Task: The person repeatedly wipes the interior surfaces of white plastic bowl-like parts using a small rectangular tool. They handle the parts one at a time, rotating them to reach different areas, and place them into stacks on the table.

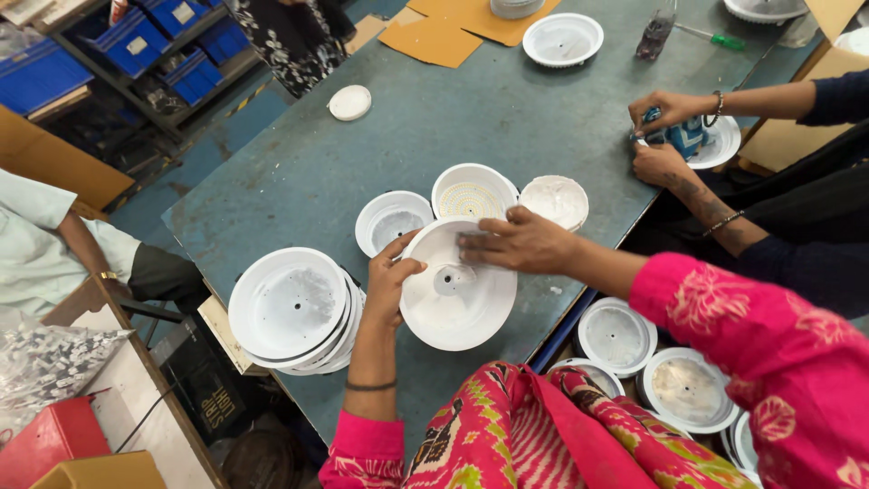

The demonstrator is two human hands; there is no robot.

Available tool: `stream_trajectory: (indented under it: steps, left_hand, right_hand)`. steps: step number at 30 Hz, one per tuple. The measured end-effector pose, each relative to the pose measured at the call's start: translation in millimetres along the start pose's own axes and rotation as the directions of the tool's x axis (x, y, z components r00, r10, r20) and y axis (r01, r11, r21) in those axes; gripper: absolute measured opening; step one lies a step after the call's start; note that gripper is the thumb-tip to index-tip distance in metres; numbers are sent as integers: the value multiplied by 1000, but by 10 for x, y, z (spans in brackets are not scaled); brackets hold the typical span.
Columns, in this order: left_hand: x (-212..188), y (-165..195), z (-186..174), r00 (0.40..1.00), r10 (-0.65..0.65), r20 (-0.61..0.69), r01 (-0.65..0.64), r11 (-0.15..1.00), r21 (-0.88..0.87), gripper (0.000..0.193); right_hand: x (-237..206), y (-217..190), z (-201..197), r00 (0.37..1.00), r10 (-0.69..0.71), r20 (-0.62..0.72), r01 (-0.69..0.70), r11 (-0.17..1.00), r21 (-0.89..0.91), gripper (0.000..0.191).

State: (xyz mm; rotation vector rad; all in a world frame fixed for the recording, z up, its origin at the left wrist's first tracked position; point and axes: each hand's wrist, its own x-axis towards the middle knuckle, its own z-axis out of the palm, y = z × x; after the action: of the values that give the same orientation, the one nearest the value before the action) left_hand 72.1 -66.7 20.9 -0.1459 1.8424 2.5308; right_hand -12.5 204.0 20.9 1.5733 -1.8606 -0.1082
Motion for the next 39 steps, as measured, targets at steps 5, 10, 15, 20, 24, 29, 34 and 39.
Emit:
stream_trajectory:
  steps: [5,10,15,20,24,29,34,39]
  left_hand:
    - [-93,73,35,995,87,-54,-89,995,-42,58]
    - [-186,14,113,969,199,-150,-213,973,-85,58]
    - [-259,-32,217,927,298,-228,-330,937,-117,57]
    - [-275,-34,275,930,291,-227,-317,944,-90,57]
    - [-286,-28,290,943,264,-204,-281,957,-63,58]
    - [-363,-2,304,917,329,-225,-342,939,-21,58]
    - [-411,-42,356,854,434,-288,-436,898,62,60]
    - [-417,-155,440,811,467,-352,-480,876,54,60]
  right_hand:
    - [-49,-459,-120,951,309,20,-309,943,123,54]
    - [91,-952,-259,777,621,102,-620,728,292,69]
    - [246,-1120,-411,672,722,162,-721,590,362,57]
    - [326,-631,-364,751,659,-34,-621,724,300,47]
    - [336,-259,-269,902,419,-98,-393,895,211,54]
    - [194,-333,-303,892,451,-14,-439,875,202,55]
    - [224,-745,-346,796,601,69,-597,760,257,50]
    - [448,-1072,-451,658,726,200,-740,575,348,47]
